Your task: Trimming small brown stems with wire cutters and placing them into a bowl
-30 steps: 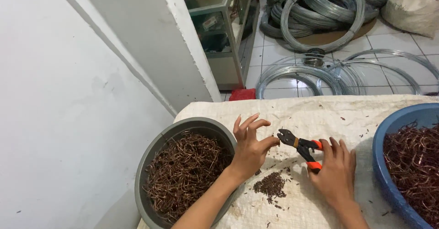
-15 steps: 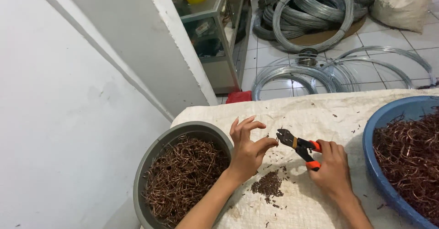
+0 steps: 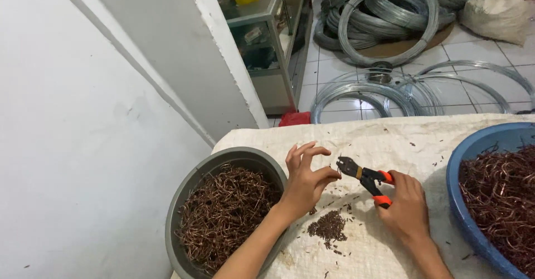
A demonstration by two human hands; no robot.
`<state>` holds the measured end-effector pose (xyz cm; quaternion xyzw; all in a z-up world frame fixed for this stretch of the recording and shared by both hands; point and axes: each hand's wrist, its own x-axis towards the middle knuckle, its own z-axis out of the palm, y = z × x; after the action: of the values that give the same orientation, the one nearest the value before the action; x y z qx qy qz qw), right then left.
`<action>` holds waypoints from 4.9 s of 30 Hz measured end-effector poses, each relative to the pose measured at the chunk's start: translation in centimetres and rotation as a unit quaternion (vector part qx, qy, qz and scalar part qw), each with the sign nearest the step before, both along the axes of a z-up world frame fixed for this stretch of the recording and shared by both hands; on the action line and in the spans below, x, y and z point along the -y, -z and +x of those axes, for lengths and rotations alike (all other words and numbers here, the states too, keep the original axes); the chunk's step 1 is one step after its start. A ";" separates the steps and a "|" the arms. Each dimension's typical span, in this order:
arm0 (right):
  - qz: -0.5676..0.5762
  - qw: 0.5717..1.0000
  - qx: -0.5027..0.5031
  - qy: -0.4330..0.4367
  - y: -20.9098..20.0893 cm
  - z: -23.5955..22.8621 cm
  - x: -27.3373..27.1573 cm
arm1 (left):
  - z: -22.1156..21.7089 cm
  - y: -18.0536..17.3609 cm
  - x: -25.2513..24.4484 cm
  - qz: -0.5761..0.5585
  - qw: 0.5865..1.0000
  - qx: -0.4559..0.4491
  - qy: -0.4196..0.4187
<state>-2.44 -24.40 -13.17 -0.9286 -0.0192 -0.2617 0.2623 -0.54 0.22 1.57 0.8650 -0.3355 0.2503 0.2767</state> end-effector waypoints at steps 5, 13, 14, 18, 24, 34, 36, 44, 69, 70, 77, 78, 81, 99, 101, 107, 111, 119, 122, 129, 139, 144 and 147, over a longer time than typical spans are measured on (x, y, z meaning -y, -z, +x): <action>-0.017 0.999 -0.029 0.019 -0.5 -0.1 -0.4 | 0.8 0.5 -0.3 -0.044 0.997 -0.060 -0.013; -0.017 0.997 0.079 0.018 -0.9 -0.8 -0.4 | 0.9 0.3 -0.6 -0.122 0.973 -0.197 0.004; -0.034 0.998 0.049 0.034 -0.6 -0.8 -0.2 | 1.0 0.4 -0.7 -0.136 0.967 -0.216 0.017; -0.037 0.999 0.003 0.032 0.6 -0.1 0.3 | 0.7 0.3 -0.8 -0.151 0.962 -0.226 0.033; -0.020 1.000 0.000 0.020 0.3 -0.2 0.2 | 0.6 0.2 -0.9 -0.076 0.993 -0.093 -0.001; 0.015 0.996 -0.083 -0.016 -1.8 0.5 0.6 | 0.4 -0.4 -1.9 0.026 0.998 0.054 -0.024; -0.044 0.997 -0.066 -0.011 1.6 2.2 2.3 | 1.0 -0.2 -1.9 0.023 0.998 0.042 -0.037; -0.126 0.977 -0.173 0.004 3.4 2.4 3.4 | 1.8 0.9 -2.4 0.101 0.992 0.036 -0.060; -0.264 0.934 -0.239 0.027 -0.7 3.2 0.5 | 1.7 1.3 -2.1 0.234 0.965 -0.004 -0.116; -0.263 0.935 -0.238 0.025 -0.7 3.3 0.1 | 1.8 1.1 -2.0 0.235 0.965 -0.004 -0.118; -0.253 0.950 -0.182 0.013 0.7 2.3 -1.9 | 0.8 0.0 0.4 0.235 0.968 -0.021 -0.089; -0.248 0.957 -0.152 0.005 0.7 2.1 -1.6 | 0.8 -0.1 1.1 0.223 0.972 -0.013 -0.077; -0.104 0.986 -0.112 -0.067 -6.4 -0.1 -2.1 | -0.4 -1.2 2.8 0.173 0.981 0.058 -0.059; -0.447 0.822 -0.245 0.254 -15.8 -10.8 15.5 | -4.6 -1.7 18.7 0.026 0.988 0.066 0.136; -0.422 0.844 -0.200 0.263 -13.1 -11.0 17.4 | -4.7 -1.5 18.4 0.060 0.988 0.073 0.125; -0.451 0.826 -0.207 0.268 -16.7 -10.7 10.8 | -4.0 -0.3 12.4 0.123 0.988 0.006 0.093; -0.416 0.881 -0.109 0.195 -17.1 -9.5 4.8 | -4.4 0.9 6.6 0.181 0.983 -0.015 0.033; -0.299 0.953 -0.047 -0.027 -13.8 -5.3 -7.4 | -6.7 -1.6 -2.3 0.234 0.958 -0.149 -0.073; -0.301 0.948 -0.036 -0.098 -13.2 -3.9 -11.5 | -7.5 -1.9 -6.3 0.219 0.954 -0.146 -0.141; -0.304 0.909 -0.005 -0.285 -10.4 0.2 -21.0 | -6.0 2.2 -14.0 0.250 0.915 -0.169 -0.267; -0.301 0.905 0.012 -0.299 -7.1 3.9 -25.0 | -3.7 4.4 -14.1 0.346 0.866 -0.183 -0.312; -0.306 0.910 -0.001 -0.280 -7.9 4.2 -25.7 | -4.0 4.4 -14.6 0.274 0.894 -0.193 -0.299; -0.333 0.904 -0.003 -0.268 -7.3 4.6 -25.9 | -3.9 5.3 -14.8 0.228 0.908 -0.187 -0.298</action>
<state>2.17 1.53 -5.87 -0.9223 -0.3529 -0.1575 -0.0019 -4.49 15.00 -3.72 0.9952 -0.0520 0.0718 0.0421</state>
